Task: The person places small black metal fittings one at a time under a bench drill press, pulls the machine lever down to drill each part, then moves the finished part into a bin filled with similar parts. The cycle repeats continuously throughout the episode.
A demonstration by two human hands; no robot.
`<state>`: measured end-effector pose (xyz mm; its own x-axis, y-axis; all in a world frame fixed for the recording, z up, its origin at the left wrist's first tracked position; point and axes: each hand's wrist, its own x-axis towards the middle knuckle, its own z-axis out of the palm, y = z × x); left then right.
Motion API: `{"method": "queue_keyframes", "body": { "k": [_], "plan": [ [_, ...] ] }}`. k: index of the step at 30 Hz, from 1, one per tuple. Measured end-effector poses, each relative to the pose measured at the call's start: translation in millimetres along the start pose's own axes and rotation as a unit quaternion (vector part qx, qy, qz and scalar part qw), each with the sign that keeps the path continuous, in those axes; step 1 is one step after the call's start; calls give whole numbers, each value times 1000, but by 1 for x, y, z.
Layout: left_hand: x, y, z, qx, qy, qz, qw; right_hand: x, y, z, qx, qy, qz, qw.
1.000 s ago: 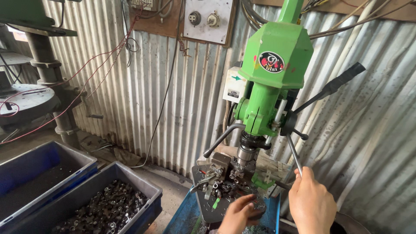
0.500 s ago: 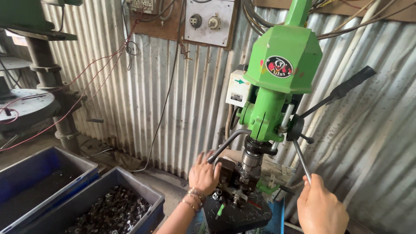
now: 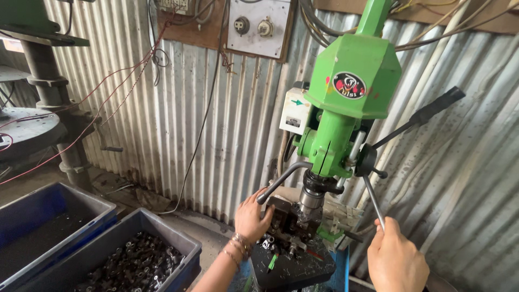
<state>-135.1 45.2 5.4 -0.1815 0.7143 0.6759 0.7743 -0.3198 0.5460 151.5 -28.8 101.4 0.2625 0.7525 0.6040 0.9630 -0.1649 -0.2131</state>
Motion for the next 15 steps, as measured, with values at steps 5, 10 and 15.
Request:
{"method": "queue_keyframes", "body": {
  "k": [5,10,15],
  "plan": [
    [-18,23,13,-29,-24,-126,991,1,0,3,-2,-4,7,1000],
    [-26,51,16,-58,-48,-154,985,0,1,4,1,3,6,1000],
    [-21,60,12,-44,-58,-180,981,-1,0,5,3,13,4,1000]
  ]
}}
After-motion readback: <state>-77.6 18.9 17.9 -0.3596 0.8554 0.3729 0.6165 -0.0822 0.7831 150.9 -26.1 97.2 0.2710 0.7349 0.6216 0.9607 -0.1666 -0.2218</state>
